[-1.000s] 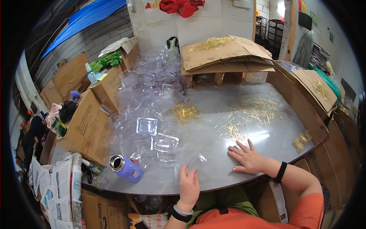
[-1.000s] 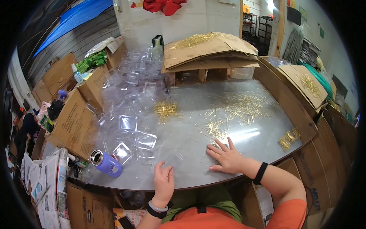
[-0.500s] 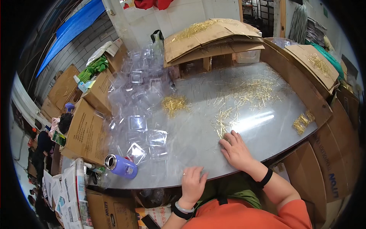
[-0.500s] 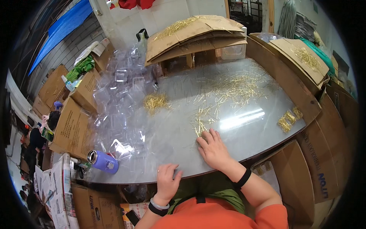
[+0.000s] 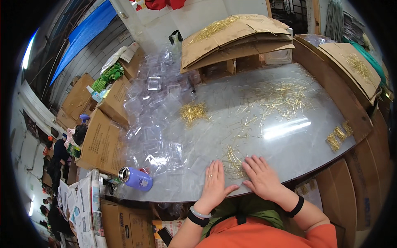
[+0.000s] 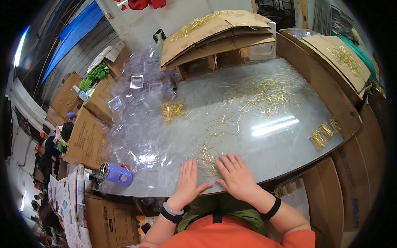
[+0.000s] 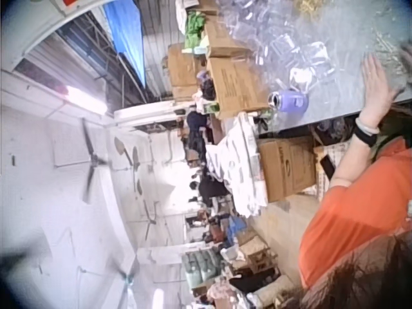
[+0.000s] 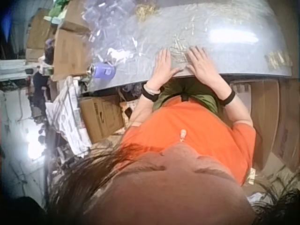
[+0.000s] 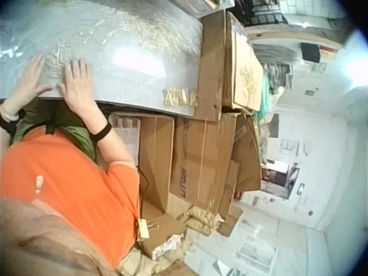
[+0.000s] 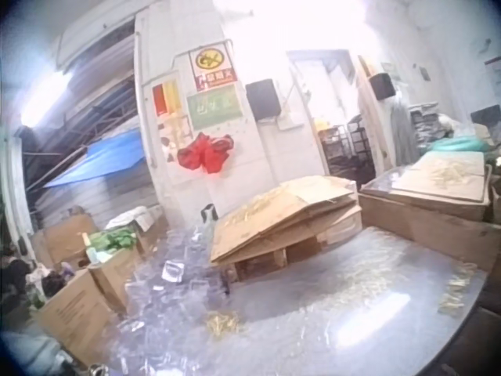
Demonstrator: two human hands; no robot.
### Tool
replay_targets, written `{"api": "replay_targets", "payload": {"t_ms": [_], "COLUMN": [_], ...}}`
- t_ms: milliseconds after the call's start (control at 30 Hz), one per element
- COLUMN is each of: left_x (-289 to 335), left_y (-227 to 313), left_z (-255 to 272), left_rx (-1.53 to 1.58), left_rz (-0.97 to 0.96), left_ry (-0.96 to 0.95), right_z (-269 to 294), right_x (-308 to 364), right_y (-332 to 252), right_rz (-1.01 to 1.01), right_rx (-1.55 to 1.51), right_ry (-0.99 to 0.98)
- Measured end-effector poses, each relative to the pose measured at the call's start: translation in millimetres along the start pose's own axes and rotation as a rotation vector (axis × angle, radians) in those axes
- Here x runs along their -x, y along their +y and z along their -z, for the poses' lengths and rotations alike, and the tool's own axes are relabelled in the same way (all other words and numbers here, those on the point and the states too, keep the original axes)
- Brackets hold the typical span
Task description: Manually counting and packaging small gold pins into plastic containers.
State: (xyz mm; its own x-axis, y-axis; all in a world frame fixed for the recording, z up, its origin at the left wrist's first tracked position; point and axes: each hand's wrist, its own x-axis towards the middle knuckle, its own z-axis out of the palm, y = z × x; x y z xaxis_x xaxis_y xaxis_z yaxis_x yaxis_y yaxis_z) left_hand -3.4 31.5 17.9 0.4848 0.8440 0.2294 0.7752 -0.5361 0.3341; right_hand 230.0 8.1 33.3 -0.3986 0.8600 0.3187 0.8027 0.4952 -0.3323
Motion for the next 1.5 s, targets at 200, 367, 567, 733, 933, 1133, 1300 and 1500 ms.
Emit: {"api": "replay_targets", "payload": {"t_ms": [200, 367, 567, 733, 933, 1133, 1300, 1500], "left_x": [-7, -4, -5, -2, -3, -6, -4, -5], "left_y": [7, 9, 9, 1, 4, 5, 3, 8], "left_z": [5, 5, 9, 5, -1, 3, 2, 4], "left_rx": [-0.040, -0.021, -0.026, -0.005, 0.017, -0.059, -0.081, -0.066], "left_rz": [-0.010, -0.020, -0.097, -0.108, -0.077, -0.075, -0.062, -0.060], "left_ry": [-0.013, -0.019, 0.044, 0.077, 0.133, 0.061, 0.055, 0.079], "right_z": [-9, -3, 27, 24, 14, 8, 29, 43], "right_x": [-16, -19, -42, -79, -89, -100, -80, -41], "right_y": [15, 9, 33, 22, 19, 45, 34, 30], "right_rz": [0.262, 0.292, 0.266, 0.373, 0.111, 0.086, 0.069, 0.234], "right_rx": [-0.100, -0.260, -0.043, 0.087, -0.025, -0.081, -0.187, -0.121], "right_ry": [-0.137, -0.162, -0.127, -0.202, -0.409, -0.226, -0.223, -0.284]}}
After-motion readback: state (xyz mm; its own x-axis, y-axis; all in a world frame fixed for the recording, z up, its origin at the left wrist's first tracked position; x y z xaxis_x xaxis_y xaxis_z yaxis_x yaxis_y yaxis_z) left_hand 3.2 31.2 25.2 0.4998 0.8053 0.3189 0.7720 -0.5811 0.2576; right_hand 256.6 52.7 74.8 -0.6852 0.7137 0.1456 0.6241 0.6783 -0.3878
